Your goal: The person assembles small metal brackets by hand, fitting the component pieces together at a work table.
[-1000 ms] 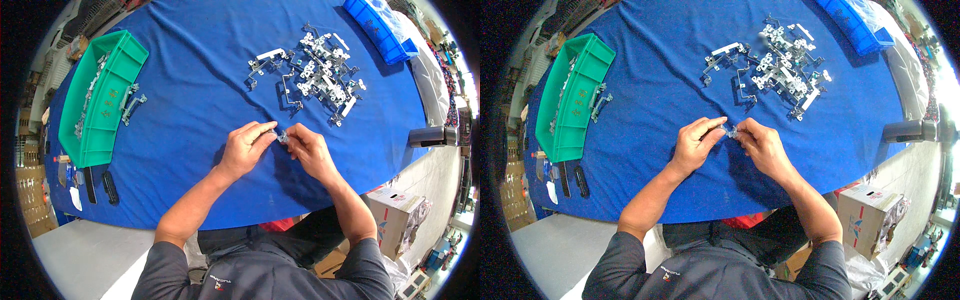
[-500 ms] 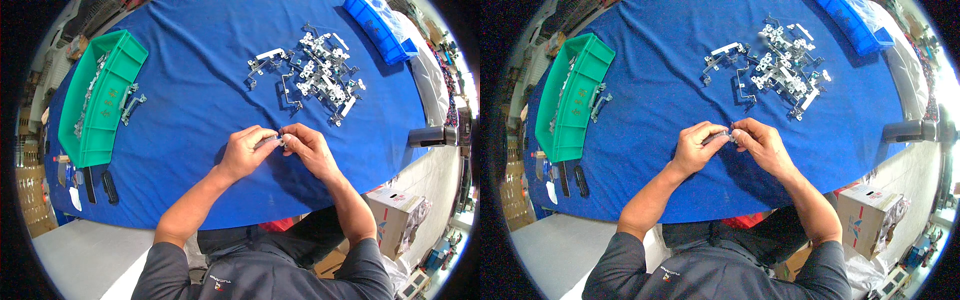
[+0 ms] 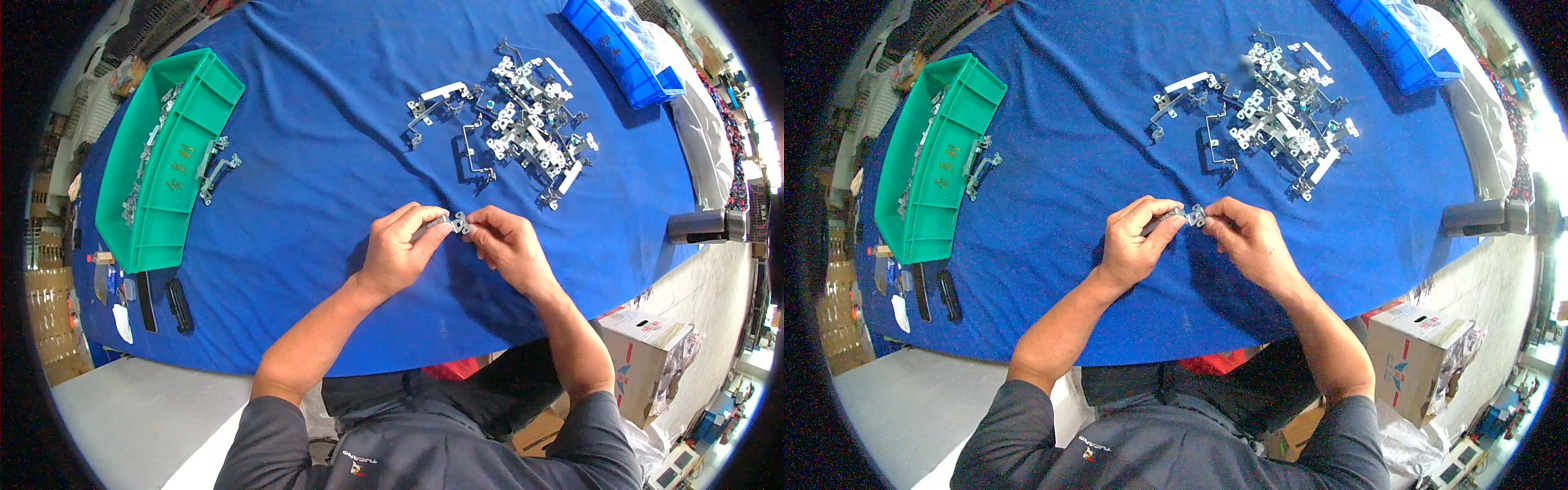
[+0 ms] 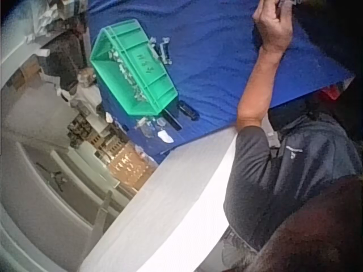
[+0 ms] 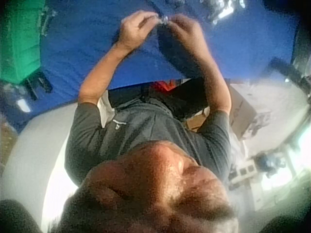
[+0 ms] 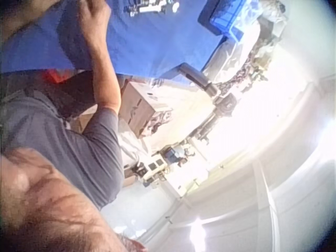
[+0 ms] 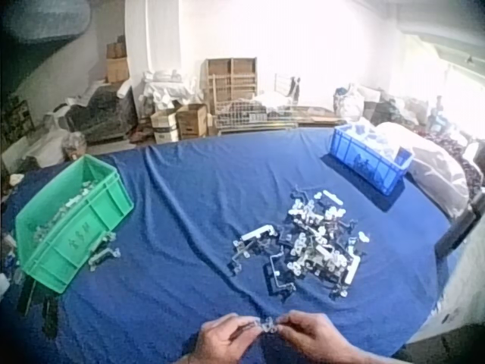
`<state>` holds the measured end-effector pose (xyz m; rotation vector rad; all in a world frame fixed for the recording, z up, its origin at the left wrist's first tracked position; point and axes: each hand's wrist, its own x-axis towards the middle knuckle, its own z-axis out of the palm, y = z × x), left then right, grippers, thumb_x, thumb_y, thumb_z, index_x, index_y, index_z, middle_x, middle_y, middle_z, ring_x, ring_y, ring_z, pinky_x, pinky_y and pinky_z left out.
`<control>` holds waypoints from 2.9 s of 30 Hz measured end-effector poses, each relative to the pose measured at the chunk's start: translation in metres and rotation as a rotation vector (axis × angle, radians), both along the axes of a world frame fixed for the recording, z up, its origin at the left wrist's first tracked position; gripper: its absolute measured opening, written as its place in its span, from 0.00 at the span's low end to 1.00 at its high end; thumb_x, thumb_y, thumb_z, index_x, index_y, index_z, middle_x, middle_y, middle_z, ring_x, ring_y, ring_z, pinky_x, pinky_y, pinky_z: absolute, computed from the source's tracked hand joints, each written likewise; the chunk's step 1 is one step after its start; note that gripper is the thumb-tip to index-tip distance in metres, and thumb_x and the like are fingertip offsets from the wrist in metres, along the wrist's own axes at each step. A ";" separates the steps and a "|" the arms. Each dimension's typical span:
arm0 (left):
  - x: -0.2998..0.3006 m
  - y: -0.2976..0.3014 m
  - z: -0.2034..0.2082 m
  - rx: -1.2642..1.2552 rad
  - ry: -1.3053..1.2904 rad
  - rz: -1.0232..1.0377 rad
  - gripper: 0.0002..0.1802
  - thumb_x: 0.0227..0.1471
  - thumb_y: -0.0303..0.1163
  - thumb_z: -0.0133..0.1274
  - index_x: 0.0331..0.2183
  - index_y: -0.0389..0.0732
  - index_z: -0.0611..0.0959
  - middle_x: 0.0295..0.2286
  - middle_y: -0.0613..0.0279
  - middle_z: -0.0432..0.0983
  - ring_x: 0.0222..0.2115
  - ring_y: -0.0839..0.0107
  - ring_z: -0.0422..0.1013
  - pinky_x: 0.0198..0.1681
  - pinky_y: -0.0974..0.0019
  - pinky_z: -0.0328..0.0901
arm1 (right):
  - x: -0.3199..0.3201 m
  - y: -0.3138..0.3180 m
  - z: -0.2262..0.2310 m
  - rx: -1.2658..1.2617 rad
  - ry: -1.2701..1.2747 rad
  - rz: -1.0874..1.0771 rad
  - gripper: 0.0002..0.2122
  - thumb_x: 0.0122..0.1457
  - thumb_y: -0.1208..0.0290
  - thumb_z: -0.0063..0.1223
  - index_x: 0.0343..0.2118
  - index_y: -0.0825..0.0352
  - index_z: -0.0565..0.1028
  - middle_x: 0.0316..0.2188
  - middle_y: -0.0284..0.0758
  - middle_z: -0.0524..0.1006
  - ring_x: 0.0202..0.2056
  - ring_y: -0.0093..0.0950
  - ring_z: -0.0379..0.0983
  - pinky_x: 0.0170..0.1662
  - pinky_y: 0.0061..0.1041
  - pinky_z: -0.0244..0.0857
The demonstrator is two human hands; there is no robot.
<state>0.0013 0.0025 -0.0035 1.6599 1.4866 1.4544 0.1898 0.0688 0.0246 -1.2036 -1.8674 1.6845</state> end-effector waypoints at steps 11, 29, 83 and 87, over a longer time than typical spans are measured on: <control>0.001 0.002 0.001 -0.008 -0.031 -0.068 0.07 0.51 0.27 0.61 0.33 0.34 0.84 0.23 0.60 0.76 0.20 0.76 0.70 0.24 0.71 0.63 | -0.002 -0.002 -0.008 -0.075 0.132 -0.056 0.07 0.65 0.73 0.48 0.40 0.71 0.74 0.25 0.30 0.74 0.25 0.17 0.70 0.29 0.19 0.68; -0.001 0.001 0.000 -0.007 -0.037 0.026 0.07 0.51 0.27 0.61 0.33 0.35 0.84 0.23 0.61 0.76 0.21 0.75 0.70 0.24 0.69 0.63 | 0.002 0.002 -0.004 -0.104 0.029 -0.021 0.07 0.65 0.70 0.51 0.39 0.67 0.77 0.25 0.25 0.75 0.24 0.13 0.67 0.24 0.15 0.62; 0.000 -0.002 -0.002 -0.073 0.053 -0.202 0.06 0.49 0.26 0.61 0.32 0.35 0.83 0.22 0.59 0.76 0.20 0.70 0.71 0.24 0.66 0.64 | 0.002 0.001 -0.012 -0.104 0.129 -0.006 0.08 0.65 0.70 0.51 0.39 0.69 0.76 0.24 0.27 0.74 0.23 0.14 0.67 0.25 0.17 0.64; 0.001 -0.006 0.004 -0.128 -0.003 -0.157 0.06 0.50 0.26 0.61 0.32 0.35 0.84 0.22 0.61 0.76 0.20 0.73 0.70 0.24 0.68 0.64 | -0.002 0.000 -0.010 -0.003 0.228 -0.160 0.07 0.65 0.69 0.52 0.38 0.68 0.75 0.21 0.26 0.72 0.21 0.14 0.65 0.23 0.18 0.60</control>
